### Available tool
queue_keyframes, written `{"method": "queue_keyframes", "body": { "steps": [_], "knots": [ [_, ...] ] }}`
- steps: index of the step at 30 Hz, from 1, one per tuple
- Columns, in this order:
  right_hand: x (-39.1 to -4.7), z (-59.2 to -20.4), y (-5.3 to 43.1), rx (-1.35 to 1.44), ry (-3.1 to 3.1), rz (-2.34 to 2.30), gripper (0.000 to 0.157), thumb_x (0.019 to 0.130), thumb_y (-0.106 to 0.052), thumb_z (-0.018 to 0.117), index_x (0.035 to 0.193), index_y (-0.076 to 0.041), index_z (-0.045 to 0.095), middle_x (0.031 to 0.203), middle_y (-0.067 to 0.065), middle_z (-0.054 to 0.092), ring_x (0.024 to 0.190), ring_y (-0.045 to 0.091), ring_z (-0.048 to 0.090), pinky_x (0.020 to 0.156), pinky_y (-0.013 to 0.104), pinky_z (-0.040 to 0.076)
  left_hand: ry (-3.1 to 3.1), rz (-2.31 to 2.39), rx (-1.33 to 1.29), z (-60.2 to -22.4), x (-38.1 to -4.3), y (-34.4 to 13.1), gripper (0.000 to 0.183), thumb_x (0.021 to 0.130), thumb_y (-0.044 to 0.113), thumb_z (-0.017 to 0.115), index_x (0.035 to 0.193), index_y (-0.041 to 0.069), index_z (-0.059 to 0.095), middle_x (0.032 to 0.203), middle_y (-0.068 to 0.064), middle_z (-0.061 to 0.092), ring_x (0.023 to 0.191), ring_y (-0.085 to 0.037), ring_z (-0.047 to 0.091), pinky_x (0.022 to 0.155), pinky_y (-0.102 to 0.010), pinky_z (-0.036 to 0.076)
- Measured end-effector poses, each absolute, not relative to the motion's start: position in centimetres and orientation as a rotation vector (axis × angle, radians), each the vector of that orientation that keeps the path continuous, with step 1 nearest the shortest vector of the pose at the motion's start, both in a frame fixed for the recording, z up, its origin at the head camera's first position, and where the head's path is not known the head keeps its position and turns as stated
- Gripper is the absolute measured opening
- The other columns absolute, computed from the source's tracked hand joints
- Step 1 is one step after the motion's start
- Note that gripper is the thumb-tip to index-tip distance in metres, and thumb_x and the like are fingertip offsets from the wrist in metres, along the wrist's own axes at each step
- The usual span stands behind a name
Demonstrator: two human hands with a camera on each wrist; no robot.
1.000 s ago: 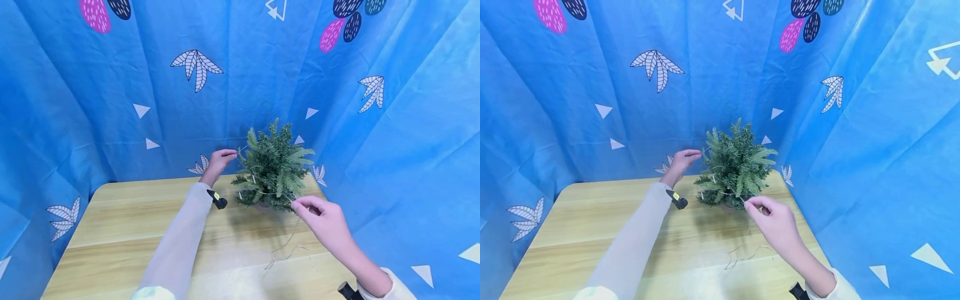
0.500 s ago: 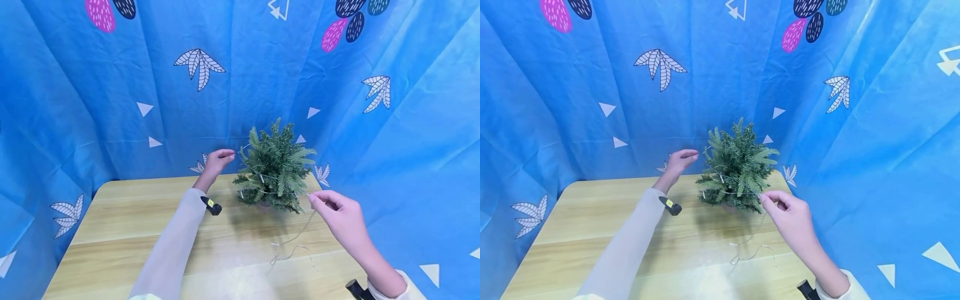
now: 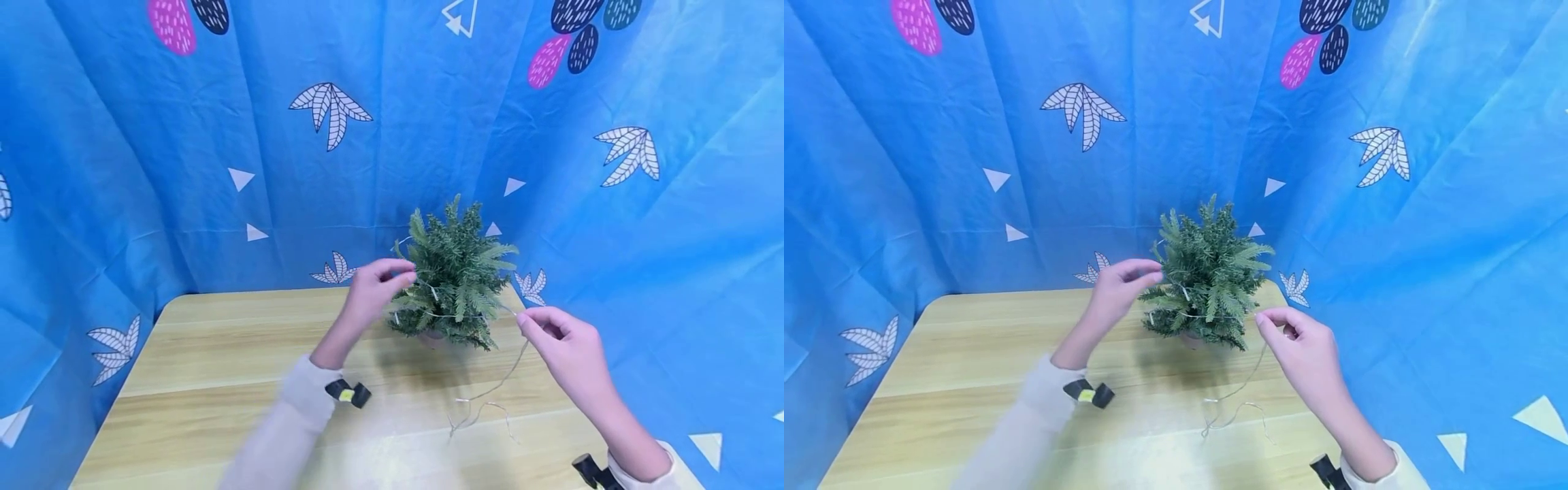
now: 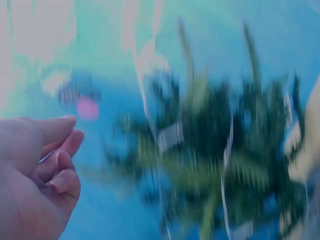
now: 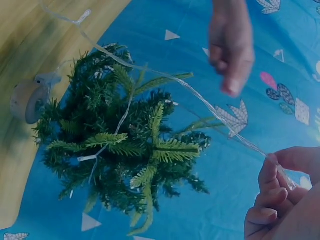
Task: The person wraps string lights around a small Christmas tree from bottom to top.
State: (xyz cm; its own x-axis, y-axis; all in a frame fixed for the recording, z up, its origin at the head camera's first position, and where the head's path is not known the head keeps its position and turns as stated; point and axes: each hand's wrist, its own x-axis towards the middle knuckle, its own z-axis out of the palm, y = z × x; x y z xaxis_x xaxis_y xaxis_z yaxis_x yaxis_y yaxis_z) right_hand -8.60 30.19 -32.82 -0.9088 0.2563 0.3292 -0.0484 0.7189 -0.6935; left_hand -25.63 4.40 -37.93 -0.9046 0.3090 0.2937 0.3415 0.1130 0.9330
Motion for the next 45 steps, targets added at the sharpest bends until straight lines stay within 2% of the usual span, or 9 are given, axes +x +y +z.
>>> {"method": "queue_keyframes", "body": {
  "steps": [3,5,13,19,23,32,36,41,45],
  "knots": [
    [-8.7,-32.8,30.3,-0.150,-2.548,1.028,0.021,0.097,-0.033,0.069,0.100,-0.014,0.077,0.073,0.001,0.063,0.060,0.012,0.049,0.053,0.026,0.042,-2.323,-1.855,-0.903,-36.7,-22.9,7.2,0.023,0.093,0.028,0.072,0.114,0.019,0.075,0.103,0.003,0.071,0.065,-0.013,0.056,0.058,-0.022,0.051],
    [-8.8,-32.9,30.3,-0.144,-2.571,1.031,0.022,0.097,-0.034,0.068,0.100,-0.014,0.077,0.074,0.000,0.064,0.061,0.013,0.051,0.054,0.026,0.043,-2.319,-1.757,-1.050,-36.4,-21.7,9.0,0.024,0.094,0.027,0.071,0.117,0.019,0.075,0.106,0.007,0.071,0.062,-0.011,0.052,0.058,-0.022,0.050],
    [-9.1,-33.1,30.3,-0.094,-2.597,1.073,0.021,0.097,-0.034,0.069,0.099,-0.014,0.077,0.077,-0.001,0.068,0.061,0.014,0.053,0.053,0.028,0.044,-2.356,-1.608,-1.264,-36.7,-20.6,12.5,0.023,0.096,0.025,0.070,0.117,0.018,0.076,0.109,0.008,0.072,0.089,0.002,0.062,0.076,-0.015,0.053],
    [-9.4,-32.8,30.7,-0.070,-2.614,1.061,0.020,0.098,-0.033,0.068,0.100,-0.014,0.077,0.081,0.003,0.071,0.062,0.013,0.054,0.054,0.027,0.045,-2.311,-1.655,-1.263,-37.3,-20.7,13.2,0.019,0.096,0.023,0.070,0.111,0.015,0.078,0.104,0.009,0.073,0.091,0.003,0.063,0.078,-0.013,0.053],
    [-9.4,-32.6,30.8,-0.076,-2.643,1.071,0.023,0.098,-0.035,0.067,0.102,-0.014,0.077,0.084,0.001,0.072,0.066,0.013,0.056,0.056,0.027,0.046,-2.276,-1.705,-1.216,-37.7,-20.8,13.3,0.016,0.095,0.022,0.071,0.106,0.014,0.079,0.100,0.008,0.074,0.088,0.003,0.064,0.077,-0.014,0.054],
    [-9.0,-31.5,31.6,-0.044,-2.728,1.041,0.026,0.097,-0.035,0.069,0.109,-0.013,0.076,0.077,0.005,0.064,0.061,0.015,0.049,0.052,0.028,0.043,-2.278,-1.872,-1.059,-38.1,-21.0,13.3,0.013,0.092,0.027,0.074,0.101,0.019,0.080,0.097,0.011,0.074,0.075,-0.002,0.060,0.068,-0.021,0.054],
    [-9.0,-30.9,32.3,-0.028,-2.788,0.921,0.025,0.096,-0.036,0.070,0.108,-0.015,0.076,0.085,0.004,0.067,0.066,0.014,0.050,0.055,0.027,0.043,-2.298,-1.952,-0.985,-38.4,-21.1,13.3,0.013,0.092,0.030,0.074,0.101,0.023,0.080,0.096,0.015,0.073,0.067,-0.007,0.055,0.063,-0.023,0.051],
    [-9.2,-30.6,33.3,0.154,-2.743,0.535,0.013,0.092,-0.021,0.076,0.104,-0.016,0.079,0.096,0.000,0.074,0.072,0.011,0.053,0.054,0.024,0.041,-2.290,-1.985,-0.935,-38.6,-21.4,13.0,0.009,0.092,0.031,0.075,0.098,0.027,0.080,0.092,0.016,0.071,0.066,-0.008,0.055,0.062,-0.024,0.051],
    [-9.3,-30.5,34.3,0.331,-2.617,0.205,0.016,0.082,-0.010,0.082,0.097,-0.014,0.080,0.089,0.000,0.076,0.075,0.014,0.060,0.049,0.021,0.038,-2.273,-2.036,-0.912,-38.5,-21.6,12.8,0.009,0.093,0.029,0.074,0.099,0.025,0.080,0.084,0.009,0.068,0.062,-0.009,0.053,0.059,-0.025,0.049]
  ]
}}
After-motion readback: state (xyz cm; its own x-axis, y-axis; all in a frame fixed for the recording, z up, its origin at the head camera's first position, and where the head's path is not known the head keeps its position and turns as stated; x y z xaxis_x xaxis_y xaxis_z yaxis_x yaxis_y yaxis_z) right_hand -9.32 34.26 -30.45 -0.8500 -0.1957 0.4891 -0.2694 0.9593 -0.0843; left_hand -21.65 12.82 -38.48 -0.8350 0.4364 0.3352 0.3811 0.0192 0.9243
